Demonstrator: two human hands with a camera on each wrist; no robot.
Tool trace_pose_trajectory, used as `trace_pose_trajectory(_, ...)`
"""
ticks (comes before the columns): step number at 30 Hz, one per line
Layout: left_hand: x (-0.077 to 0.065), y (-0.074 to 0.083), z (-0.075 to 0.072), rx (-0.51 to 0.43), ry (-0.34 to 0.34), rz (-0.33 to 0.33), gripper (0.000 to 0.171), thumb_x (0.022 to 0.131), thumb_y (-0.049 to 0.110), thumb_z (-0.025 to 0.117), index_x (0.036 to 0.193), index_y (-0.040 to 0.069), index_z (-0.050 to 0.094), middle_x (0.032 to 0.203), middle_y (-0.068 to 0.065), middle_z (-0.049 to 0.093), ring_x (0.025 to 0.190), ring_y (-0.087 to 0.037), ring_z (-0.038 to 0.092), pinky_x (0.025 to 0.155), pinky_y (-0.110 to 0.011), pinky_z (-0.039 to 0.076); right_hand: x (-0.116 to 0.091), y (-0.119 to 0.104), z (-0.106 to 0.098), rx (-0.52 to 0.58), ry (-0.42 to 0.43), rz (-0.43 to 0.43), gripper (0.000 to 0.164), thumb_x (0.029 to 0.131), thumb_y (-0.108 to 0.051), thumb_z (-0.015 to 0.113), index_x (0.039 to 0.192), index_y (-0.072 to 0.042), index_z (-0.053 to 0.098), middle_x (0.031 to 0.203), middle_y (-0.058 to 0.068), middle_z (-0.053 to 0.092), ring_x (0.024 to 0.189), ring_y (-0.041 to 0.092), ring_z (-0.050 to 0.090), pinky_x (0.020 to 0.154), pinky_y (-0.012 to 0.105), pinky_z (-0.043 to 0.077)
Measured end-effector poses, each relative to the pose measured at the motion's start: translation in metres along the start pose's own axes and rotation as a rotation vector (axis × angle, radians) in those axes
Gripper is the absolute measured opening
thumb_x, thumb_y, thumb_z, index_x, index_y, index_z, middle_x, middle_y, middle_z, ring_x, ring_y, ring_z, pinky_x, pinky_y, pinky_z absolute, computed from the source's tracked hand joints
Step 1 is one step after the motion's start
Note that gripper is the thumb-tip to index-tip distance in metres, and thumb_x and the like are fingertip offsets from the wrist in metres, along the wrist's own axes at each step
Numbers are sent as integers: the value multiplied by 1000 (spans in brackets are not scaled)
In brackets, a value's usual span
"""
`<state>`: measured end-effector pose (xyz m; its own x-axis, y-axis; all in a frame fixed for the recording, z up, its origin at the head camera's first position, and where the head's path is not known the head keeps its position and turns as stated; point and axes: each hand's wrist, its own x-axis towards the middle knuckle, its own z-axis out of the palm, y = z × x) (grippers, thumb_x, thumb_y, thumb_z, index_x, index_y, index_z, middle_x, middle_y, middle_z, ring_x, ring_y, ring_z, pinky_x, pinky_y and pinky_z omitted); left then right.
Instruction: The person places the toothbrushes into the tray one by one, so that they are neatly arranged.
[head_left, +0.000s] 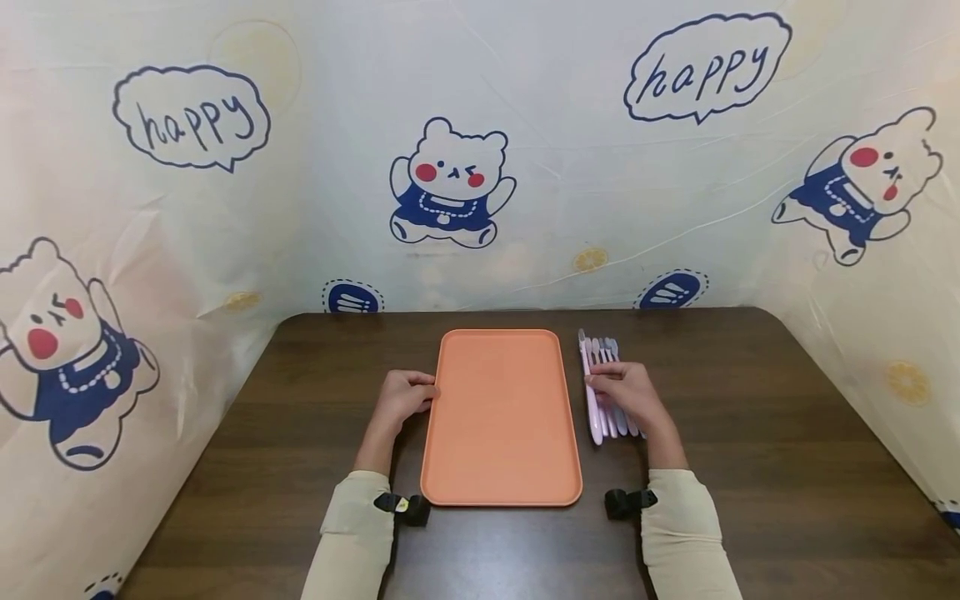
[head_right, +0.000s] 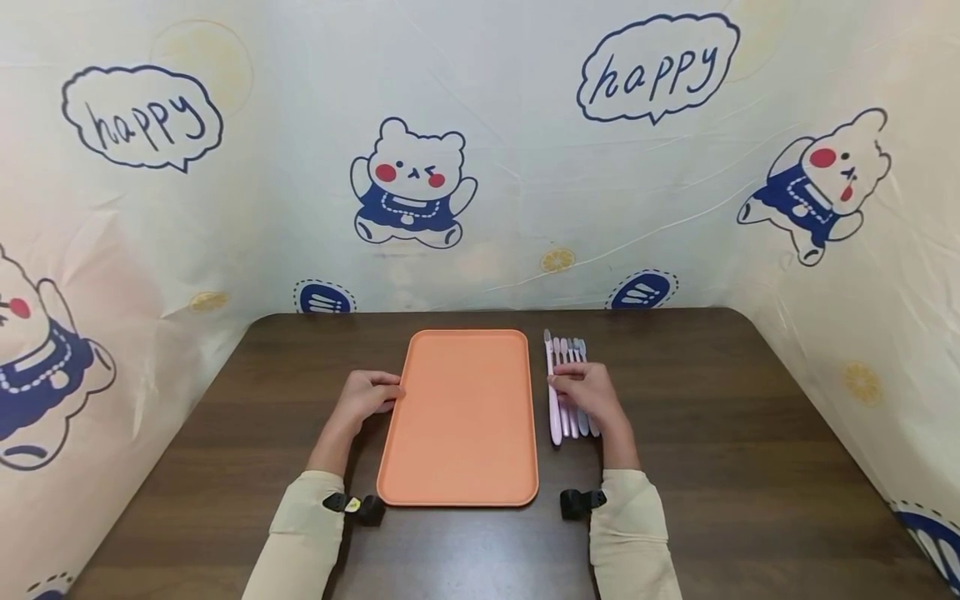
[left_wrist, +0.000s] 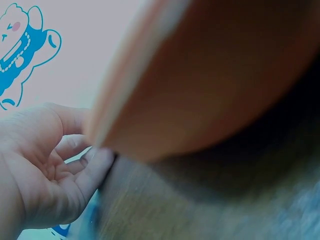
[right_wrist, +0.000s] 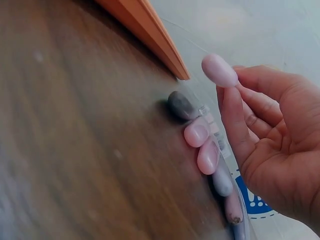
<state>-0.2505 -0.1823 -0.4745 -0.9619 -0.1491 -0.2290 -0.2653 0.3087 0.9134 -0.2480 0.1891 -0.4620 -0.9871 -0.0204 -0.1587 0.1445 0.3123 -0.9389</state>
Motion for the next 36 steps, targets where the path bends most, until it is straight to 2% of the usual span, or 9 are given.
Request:
trace_pose_trajectory(7,-1,0,1,0,1,-1,25,89,5,70,111,-6,73,116,-24,70,84,-14,70,81,-34,63,2,0,5,11,2,-5,38,95,-14,68,125,10,65,93,0,71,74,3,63,68,18,56)
trace_pose_trajectory(17,2,1,-3,-6,-15,15,27,89,3,69,113,-7,72,119,-27,69,84,-14,70,77,-32,63,0,-4,15,-12,12,-11,38,96,-18,68,125,6,67,112,16,74,80,4,64,73,19,58)
trace_pose_trajectory(24,0,-4,-4,3,-18,8,28,90,4,69,115,-7,72,120,-28,69,88,-18,72,81,-35,63,0,-6,27,45,3,-19,36,96,-14,68,123,10,66,105,11,76,79,3,67,74,21,60)
trace_pose_trajectory(31,-1,-3,-2,-5,-21,16,29,89,2,68,115,-8,72,121,-28,69,89,-18,73,81,-35,63,-2,-10,35,38,-1,-39,35,97,-12,66,123,11,66,113,22,74,80,5,68,77,25,62)
trace_pose_trajectory(36,0,-1,-1,-8,-24,19,28,89,1,68,115,-8,72,121,-28,69,89,-17,72,81,-35,62,0,-9,38,32,1,-36,33,97,-11,65,122,10,66,113,23,72,78,5,67,75,23,61)
